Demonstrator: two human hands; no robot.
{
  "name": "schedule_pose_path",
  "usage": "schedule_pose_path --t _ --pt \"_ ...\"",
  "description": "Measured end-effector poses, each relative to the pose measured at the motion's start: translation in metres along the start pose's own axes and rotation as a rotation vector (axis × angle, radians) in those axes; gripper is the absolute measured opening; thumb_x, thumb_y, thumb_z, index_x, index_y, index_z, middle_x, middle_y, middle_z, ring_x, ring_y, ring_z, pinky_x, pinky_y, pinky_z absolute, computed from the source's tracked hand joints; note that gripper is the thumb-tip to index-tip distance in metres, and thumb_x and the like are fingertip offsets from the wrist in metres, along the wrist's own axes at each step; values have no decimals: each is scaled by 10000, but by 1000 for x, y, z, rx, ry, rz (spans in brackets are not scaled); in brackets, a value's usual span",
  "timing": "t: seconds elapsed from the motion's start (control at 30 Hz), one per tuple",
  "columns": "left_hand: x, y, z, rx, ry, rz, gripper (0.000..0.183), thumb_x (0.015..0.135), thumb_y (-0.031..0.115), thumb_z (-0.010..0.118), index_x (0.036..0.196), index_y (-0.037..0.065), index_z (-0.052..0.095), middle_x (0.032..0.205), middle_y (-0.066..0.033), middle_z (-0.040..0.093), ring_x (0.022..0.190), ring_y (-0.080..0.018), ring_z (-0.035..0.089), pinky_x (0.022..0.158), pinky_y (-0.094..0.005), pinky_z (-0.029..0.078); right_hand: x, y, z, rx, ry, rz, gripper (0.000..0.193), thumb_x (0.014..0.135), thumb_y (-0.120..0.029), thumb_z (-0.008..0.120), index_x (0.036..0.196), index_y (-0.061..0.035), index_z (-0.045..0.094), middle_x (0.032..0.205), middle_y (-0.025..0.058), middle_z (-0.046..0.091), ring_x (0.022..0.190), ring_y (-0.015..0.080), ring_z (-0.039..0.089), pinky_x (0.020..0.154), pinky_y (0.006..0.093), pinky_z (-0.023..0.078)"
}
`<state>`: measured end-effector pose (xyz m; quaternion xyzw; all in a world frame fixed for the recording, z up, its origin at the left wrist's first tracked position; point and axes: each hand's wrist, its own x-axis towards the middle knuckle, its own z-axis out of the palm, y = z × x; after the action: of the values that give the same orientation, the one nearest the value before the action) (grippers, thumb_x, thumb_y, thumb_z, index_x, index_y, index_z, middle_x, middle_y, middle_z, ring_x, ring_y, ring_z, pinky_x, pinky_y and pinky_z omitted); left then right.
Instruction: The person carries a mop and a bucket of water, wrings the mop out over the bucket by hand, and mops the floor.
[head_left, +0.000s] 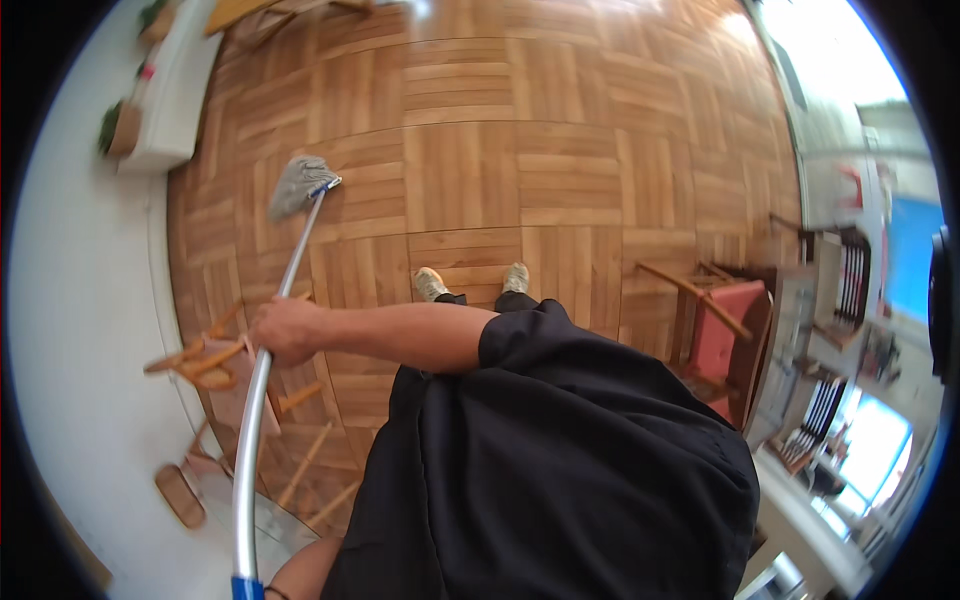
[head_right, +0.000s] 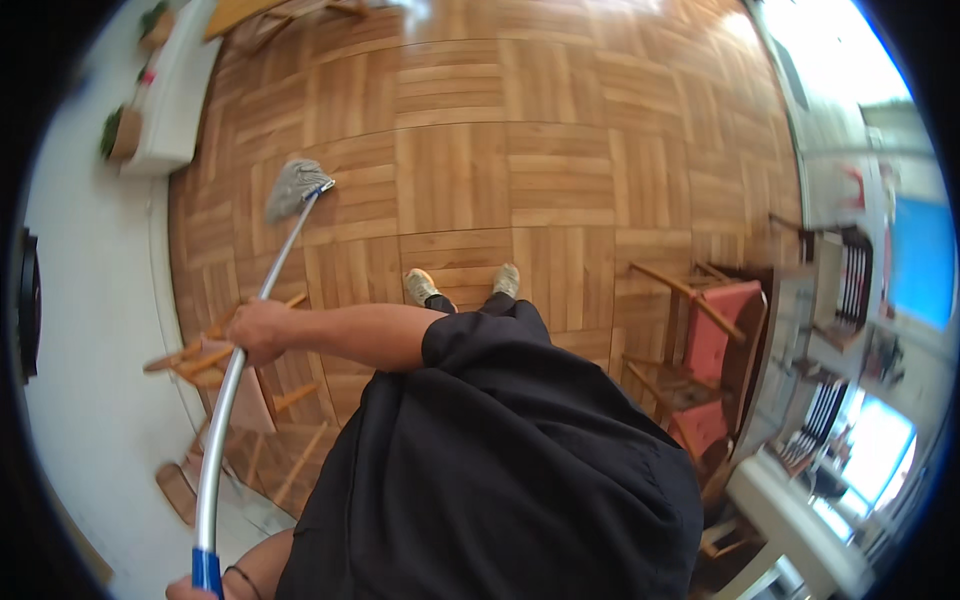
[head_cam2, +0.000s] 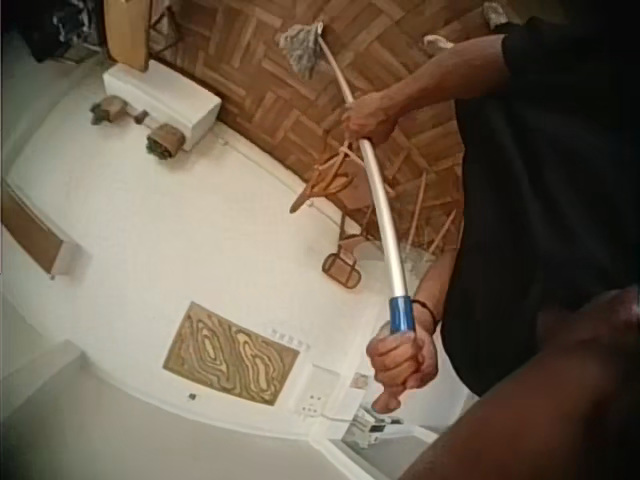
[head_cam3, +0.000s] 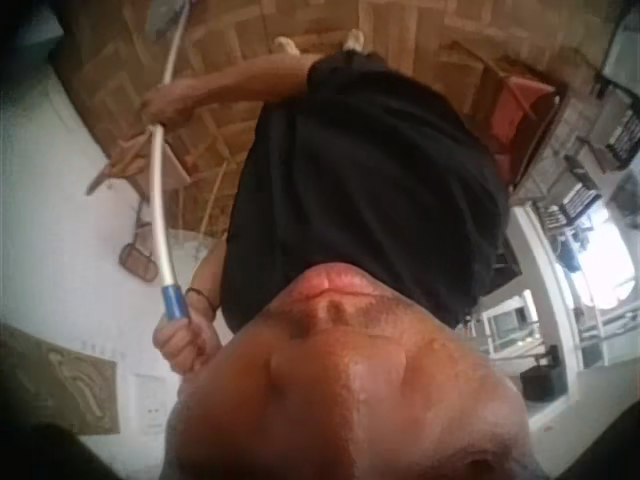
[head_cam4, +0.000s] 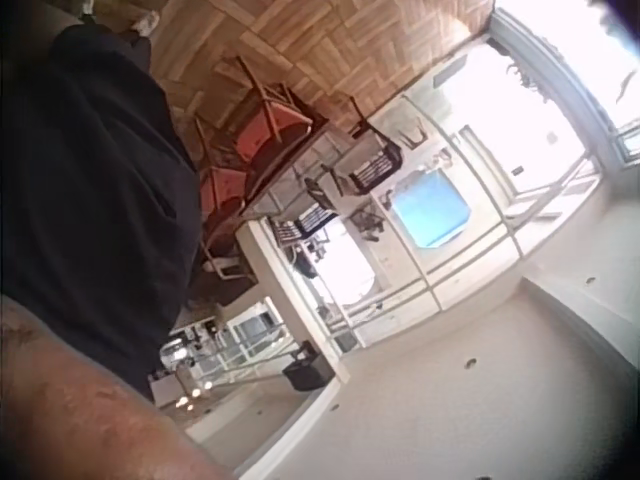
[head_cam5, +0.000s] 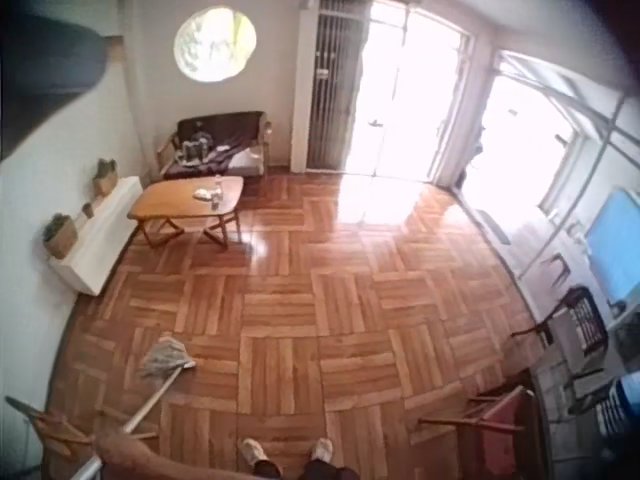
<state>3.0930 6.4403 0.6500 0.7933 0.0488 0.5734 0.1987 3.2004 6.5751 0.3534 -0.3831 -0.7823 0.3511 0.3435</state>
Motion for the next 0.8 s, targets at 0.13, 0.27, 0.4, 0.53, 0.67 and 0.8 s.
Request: schedule_pose_path --t 0.13,0.27,0.4,0.53,0.67,0.8 --pt "35 -1 9 -207 -36 20 290 842 162 610 645 98 407 560 40 350 492 -56 432 457 -195 383 -69 -20 -75 -123 -22 149 157 687 -263 623 685 -110 588 739 90 617 782 296 607 719 403 442" --pt "45 -10 50 -557 51 65 134 777 79 661 736 90 534 606 52 476 539 -50 497 478 -189 398 -165 -22 -126 -215 267 196 184 674 -251 634 661 -86 554 678 87 588 727 282 605 696 393 440" --pt "58 -39 131 -832 -46 19 66 786 67 605 728 89 581 620 34 536 547 -54 534 487 -200 425 -245 -13 -157 -356 522 345 236 741 -278 646 667 -77 546 658 88 572 692 283 590 682 398 453" --pt "35 -77 186 -1140 62 -13 224 741 104 711 794 130 495 510 57 531 387 -32 452 407 -186 343 -332 7 -202 -403 850 596 252 720 -273 729 637 -92 573 688 97 587 674 315 583 635 426 448" --pt "10 -86 283 -1076 -232 -272 266 748 156 745 773 113 484 534 51 513 423 -41 434 437 -175 298 -405 38 -233 -461 1002 795 348 788 -241 705 612 -30 493 611 156 522 574 335 519 547 427 413" --pt "-20 -116 359 -1177 -485 -331 495 731 544 615 712 52 559 696 -100 598 698 -269 576 785 -443 424 -475 77 -217 -648 1150 916 374 793 -222 726 637 -28 446 622 130 467 582 305 442 560 392 387"
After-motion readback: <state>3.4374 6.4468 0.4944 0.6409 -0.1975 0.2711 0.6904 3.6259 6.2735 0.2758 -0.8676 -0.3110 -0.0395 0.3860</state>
